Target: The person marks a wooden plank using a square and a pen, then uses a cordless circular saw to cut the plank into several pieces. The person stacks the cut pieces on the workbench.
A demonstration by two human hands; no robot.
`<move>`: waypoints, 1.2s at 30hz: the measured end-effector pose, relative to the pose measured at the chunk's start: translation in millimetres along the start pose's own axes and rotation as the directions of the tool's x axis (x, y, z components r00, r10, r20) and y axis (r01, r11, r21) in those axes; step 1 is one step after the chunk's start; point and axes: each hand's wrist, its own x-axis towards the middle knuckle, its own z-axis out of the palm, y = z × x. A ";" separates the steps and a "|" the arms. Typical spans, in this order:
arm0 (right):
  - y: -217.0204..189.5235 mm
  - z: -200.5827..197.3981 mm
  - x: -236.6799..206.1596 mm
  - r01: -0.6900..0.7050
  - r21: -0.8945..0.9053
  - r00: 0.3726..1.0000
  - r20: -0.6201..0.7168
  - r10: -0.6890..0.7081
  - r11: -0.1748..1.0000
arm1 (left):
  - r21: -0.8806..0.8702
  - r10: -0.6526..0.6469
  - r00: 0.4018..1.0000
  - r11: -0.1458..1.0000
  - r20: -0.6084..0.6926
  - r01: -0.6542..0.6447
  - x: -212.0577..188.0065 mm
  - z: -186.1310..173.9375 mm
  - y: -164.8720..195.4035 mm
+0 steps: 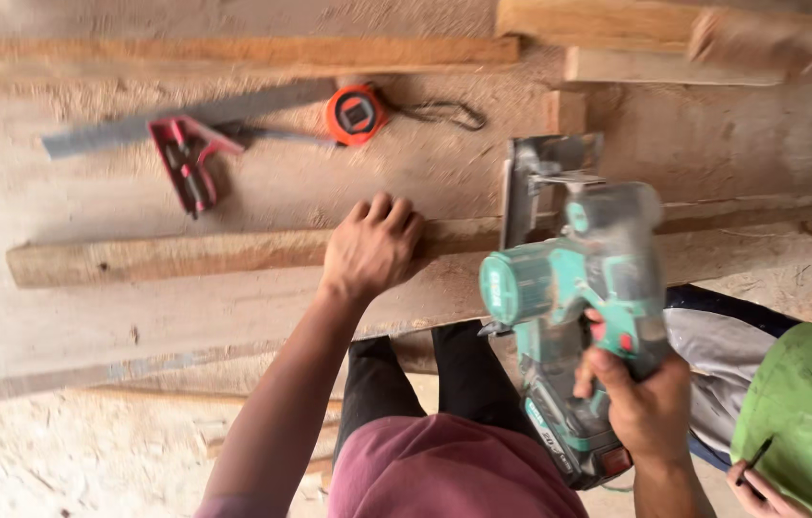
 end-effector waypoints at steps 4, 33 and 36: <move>24.1 -4.5 -23.0 -0.034 -0.108 0.989 -0.144 0.019 0.994 | -0.003 -0.002 0.996 1.000 0.091 0.002 2.8 -2.0 6.0; 74.7 -66.9 -133.3 0.198 -0.114 0.944 -0.244 -0.221 0.973 | -0.114 -0.093 0.915 0.982 0.394 0.149 5.0 -48.5 108.8; 77.8 -66.5 -132.8 0.173 -0.021 0.947 -0.273 -0.172 0.985 | -0.054 -0.066 0.948 0.995 0.311 0.086 2.5 -46.0 110.7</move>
